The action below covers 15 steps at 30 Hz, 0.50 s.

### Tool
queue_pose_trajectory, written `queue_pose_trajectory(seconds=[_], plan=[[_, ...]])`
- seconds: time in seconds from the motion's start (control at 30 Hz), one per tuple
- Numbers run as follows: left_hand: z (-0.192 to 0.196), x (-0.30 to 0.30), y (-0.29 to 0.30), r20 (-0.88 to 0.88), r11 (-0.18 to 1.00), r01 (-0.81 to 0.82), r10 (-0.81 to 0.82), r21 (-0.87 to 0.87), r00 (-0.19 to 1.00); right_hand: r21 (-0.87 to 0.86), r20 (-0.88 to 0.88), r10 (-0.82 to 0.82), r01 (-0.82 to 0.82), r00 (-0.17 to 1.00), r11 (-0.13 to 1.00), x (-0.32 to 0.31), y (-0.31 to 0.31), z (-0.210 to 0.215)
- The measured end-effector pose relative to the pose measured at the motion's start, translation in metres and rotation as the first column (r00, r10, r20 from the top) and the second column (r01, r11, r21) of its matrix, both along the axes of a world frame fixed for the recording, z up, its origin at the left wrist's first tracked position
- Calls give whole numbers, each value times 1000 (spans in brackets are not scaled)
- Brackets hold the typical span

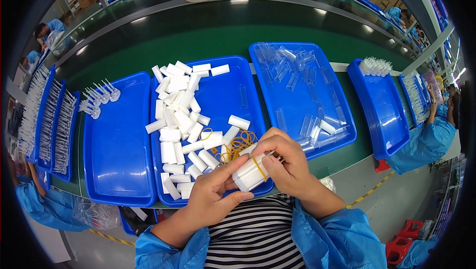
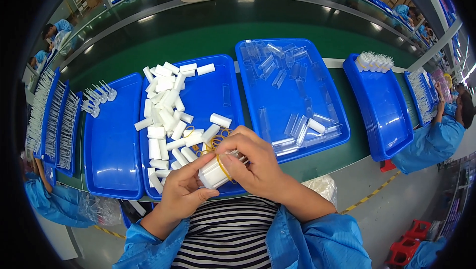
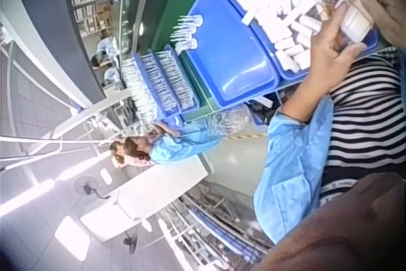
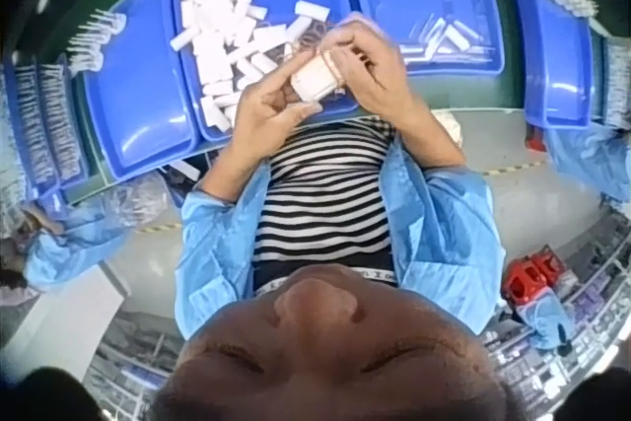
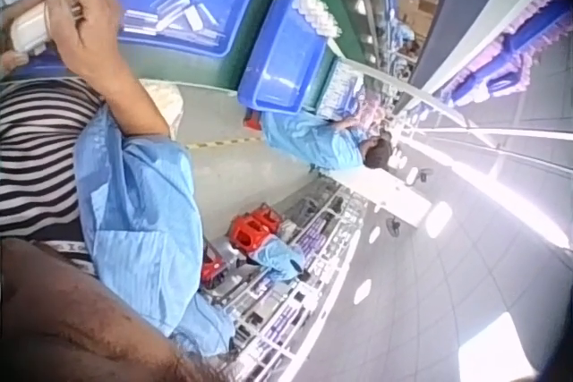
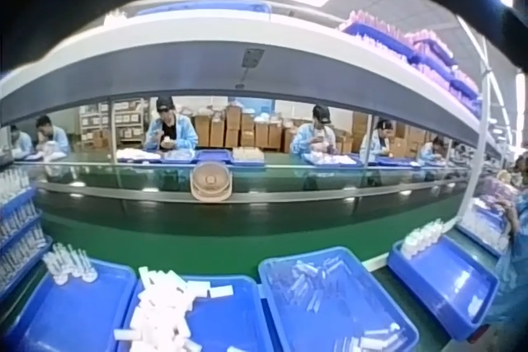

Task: The person assembles components by inserting foam pieces and plastic stems into clear plastic tubes, gathers the assembled pieces together into a bundle, and secures the bundle with a rubber band.

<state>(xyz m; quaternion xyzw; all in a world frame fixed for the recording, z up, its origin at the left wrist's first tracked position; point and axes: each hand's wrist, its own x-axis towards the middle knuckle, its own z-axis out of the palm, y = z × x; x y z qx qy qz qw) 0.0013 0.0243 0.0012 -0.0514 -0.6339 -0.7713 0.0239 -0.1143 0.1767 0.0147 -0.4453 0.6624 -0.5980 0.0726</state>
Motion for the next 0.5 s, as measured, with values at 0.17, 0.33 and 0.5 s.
queue_pose_trajectory(seconds=[0.17, 0.33, 0.5], plan=[[-4, -1, 4, 111, 998, -2, -5, 60, 994, -16, -14, -112, 112, 994, 994, 7, -4, -11], [-2, 0, 5, 133, 998, 26, -35, 66, 990, 7, 59, -140, 140, 988, 990, 11, -1, -12], [-6, -16, 15, 12, 982, 129, -132, 141, 991, -54, -39, -152, 150, 988, 987, 6, 18, -8]])
